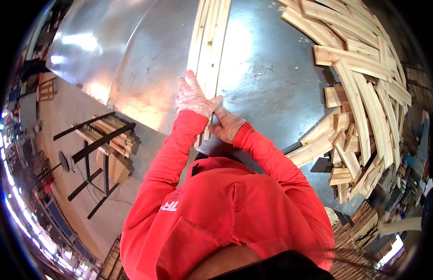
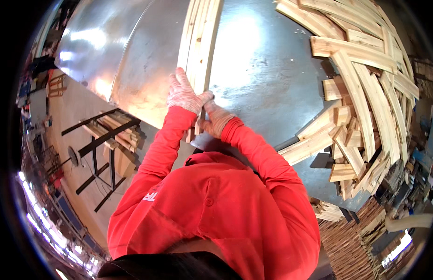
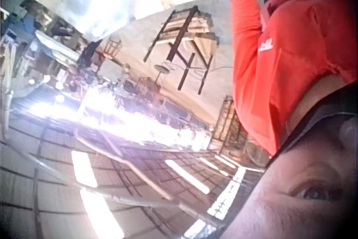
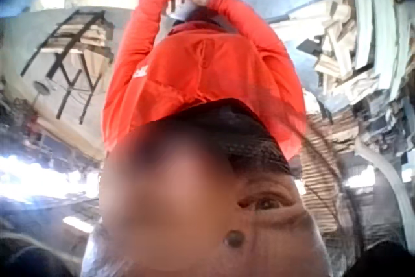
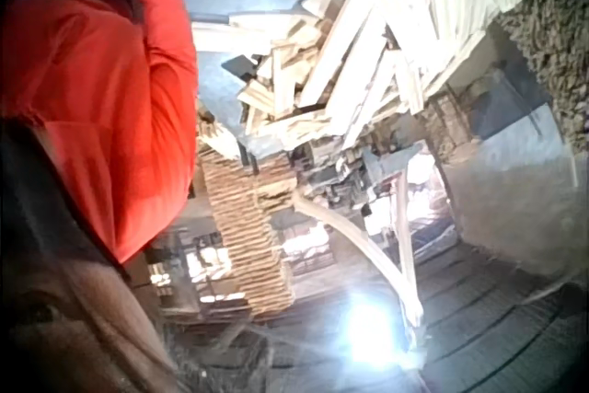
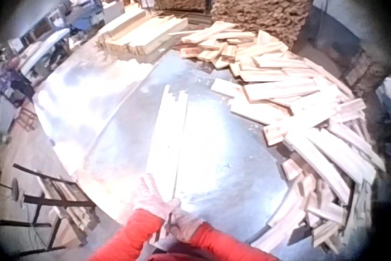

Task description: The person sorts wooden planks on a metal table in a workshop. They pick up planks from a disorganized pile, inspect them, and stack them neatly on the left side of the table. The process involves repetitive picking, inspecting, and stacking of the wood pieces.

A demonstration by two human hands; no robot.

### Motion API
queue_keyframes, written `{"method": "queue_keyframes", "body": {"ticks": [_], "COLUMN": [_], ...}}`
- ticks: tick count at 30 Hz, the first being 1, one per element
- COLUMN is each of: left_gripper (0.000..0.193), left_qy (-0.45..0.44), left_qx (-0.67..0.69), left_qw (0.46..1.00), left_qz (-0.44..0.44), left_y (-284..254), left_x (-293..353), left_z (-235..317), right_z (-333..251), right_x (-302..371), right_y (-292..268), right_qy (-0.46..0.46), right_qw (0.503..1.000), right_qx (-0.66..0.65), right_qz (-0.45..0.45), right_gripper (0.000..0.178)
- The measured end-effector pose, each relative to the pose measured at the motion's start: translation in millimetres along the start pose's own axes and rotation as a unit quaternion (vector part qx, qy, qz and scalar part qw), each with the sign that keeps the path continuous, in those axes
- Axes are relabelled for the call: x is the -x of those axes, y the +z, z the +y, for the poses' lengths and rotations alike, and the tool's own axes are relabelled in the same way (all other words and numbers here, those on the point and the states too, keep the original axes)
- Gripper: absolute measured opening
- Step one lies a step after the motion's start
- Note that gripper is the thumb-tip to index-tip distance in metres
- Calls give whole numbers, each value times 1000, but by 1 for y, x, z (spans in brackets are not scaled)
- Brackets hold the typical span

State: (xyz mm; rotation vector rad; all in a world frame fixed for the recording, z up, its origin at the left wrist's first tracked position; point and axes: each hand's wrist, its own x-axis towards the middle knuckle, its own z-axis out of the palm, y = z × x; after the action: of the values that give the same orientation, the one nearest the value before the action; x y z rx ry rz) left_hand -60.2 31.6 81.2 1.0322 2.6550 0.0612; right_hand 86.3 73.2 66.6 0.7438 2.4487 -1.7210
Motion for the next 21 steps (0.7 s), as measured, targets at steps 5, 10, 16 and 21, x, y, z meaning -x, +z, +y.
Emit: {"method": "queue_keyframes", "body": {"ticks": [5,10,16,21], "left_gripper": [110,111,113,101], "left_qy": [63,118,83,-23], "left_qx": [156,12,-72,-268], "left_qw": [978,985,994,963], "left_qz": [125,125,3,15], "left_y": [16,-26,-17,-68], "left_x": [-14,-59,-120,-73], "left_z": [-40,-143,-296,-139], "right_z": [37,89,135,162], "right_x": [32,120,186,191], "right_y": [-41,-150,-290,-348], "right_qy": [1,228,418,415], "right_qw": [992,907,765,702], "right_qx": [127,301,389,486], "right_qz": [-5,188,298,316], "right_gripper": [57,61,81,96]}}
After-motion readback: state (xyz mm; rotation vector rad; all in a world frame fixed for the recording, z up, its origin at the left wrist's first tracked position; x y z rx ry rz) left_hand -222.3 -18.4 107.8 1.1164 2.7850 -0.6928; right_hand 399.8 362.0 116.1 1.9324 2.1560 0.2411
